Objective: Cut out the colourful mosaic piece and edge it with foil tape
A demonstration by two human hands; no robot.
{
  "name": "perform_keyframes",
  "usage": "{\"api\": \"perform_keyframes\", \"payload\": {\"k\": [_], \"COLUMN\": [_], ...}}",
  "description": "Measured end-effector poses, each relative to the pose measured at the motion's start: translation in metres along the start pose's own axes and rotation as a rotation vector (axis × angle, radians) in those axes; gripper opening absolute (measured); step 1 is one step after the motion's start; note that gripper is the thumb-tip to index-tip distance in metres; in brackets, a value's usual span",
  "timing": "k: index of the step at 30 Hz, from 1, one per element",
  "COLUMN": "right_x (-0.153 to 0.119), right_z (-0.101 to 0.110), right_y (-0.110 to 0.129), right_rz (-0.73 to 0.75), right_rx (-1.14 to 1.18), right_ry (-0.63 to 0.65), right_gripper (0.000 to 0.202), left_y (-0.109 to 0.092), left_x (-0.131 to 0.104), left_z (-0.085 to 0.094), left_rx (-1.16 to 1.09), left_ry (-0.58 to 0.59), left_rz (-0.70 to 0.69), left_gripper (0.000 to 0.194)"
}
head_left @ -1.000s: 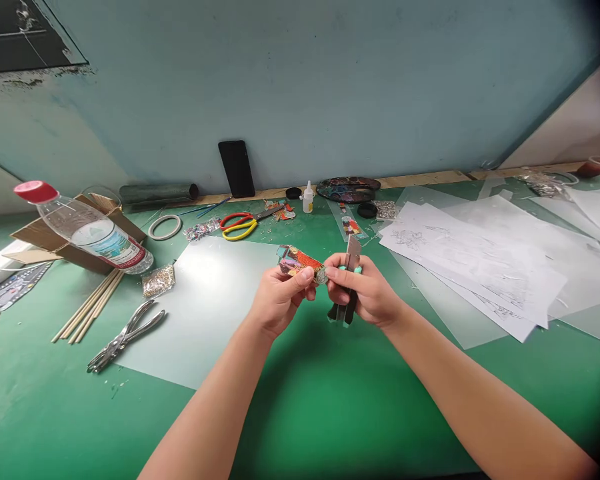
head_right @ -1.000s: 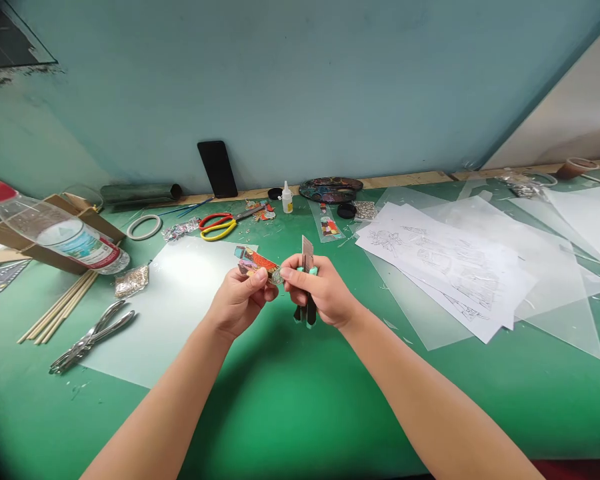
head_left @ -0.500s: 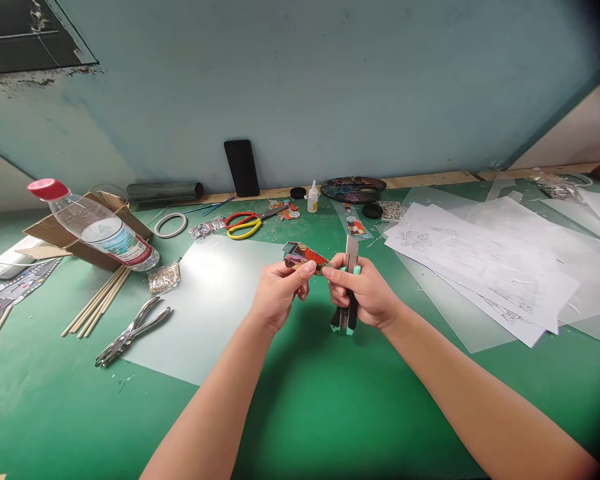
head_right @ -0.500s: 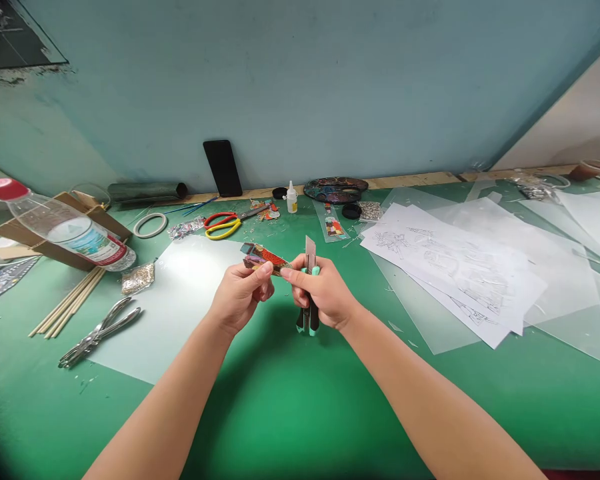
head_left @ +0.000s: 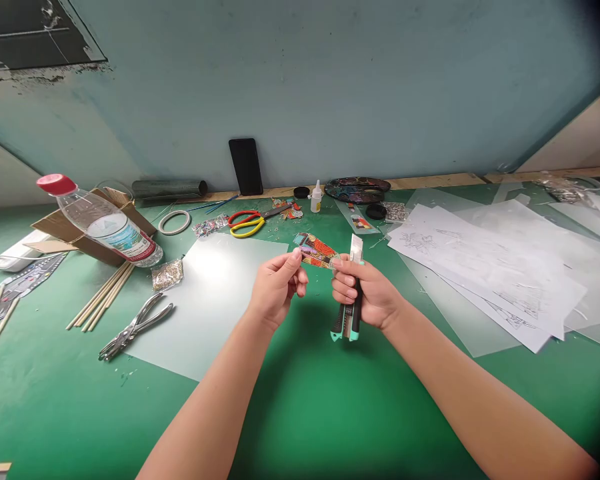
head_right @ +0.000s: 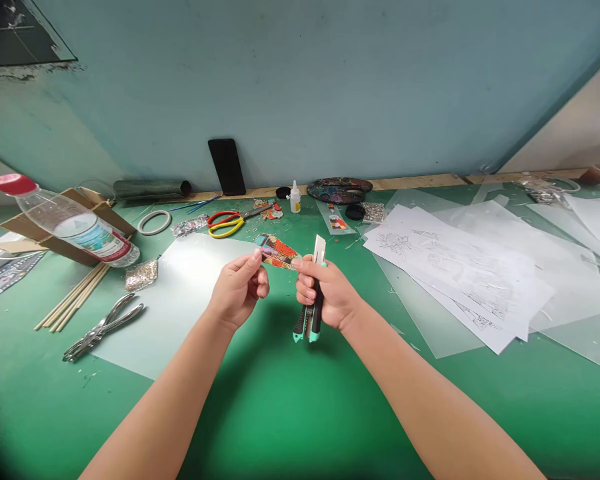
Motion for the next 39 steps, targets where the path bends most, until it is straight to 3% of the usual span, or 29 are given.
{"api": "perform_keyframes", "payload": {"k": [7, 14, 25, 30, 33, 36, 39], "right_x": [-0.001, -0.001, 0.002, 0.001, -0.002, -0.004, -0.005], "right_z": [0.0, -0.001, 0.0, 0.001, 0.002, 0.005, 0.006], "right_y": [0.0, 0.007, 0.008, 0.01, 0.011, 0.014, 0.015], "right_rz": [-0.001, 0.14, 0.303, 0.396, 0.478, 0.549, 0.551], "right_rx": [0.055, 0.003, -0.13, -0.265, -0.366, -0.434, -0.456], "right_ry": [-0.002, 0.009, -0.007, 0.005, -0.001, -0.077, -0.128], "right_gripper": [0.043, 0.045, 0.045, 0.04, 0.033, 0.034, 0.029], "left_y": [0.003, 0.0, 0.003, 0.003, 0.0, -0.005, -0.005], "left_x": [0.0, -0.001, 0.0, 0.0, -0.002, -0.005, -0.006], "left_z": [-0.003, -0.005, -0.006, -0.004, -0.003, -0.003, -0.003], "left_rx": [-0.048, -0.095, -0.213, -0.064, 0.097, 0.204, 0.2], "left_ry": [0.071, 0.187, 0.109, 0.093, 0.006, -0.069, -0.084], "left_rz": [0.023, -0.01, 0.052, -0.074, -0.196, -0.294, -0.284], "left_gripper": [0.049, 0.045, 0.058, 0.051, 0.042, 0.054, 0.056]}}
Point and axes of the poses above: each hand's wrist, its own x-axis towards the middle knuckle, its own z-axis out of the back of the hand, y = z × x, the point moved 4 cm from there along x, towards the middle knuckle, and after that the axes turned 4 degrees about z, right-handed, at the moved point
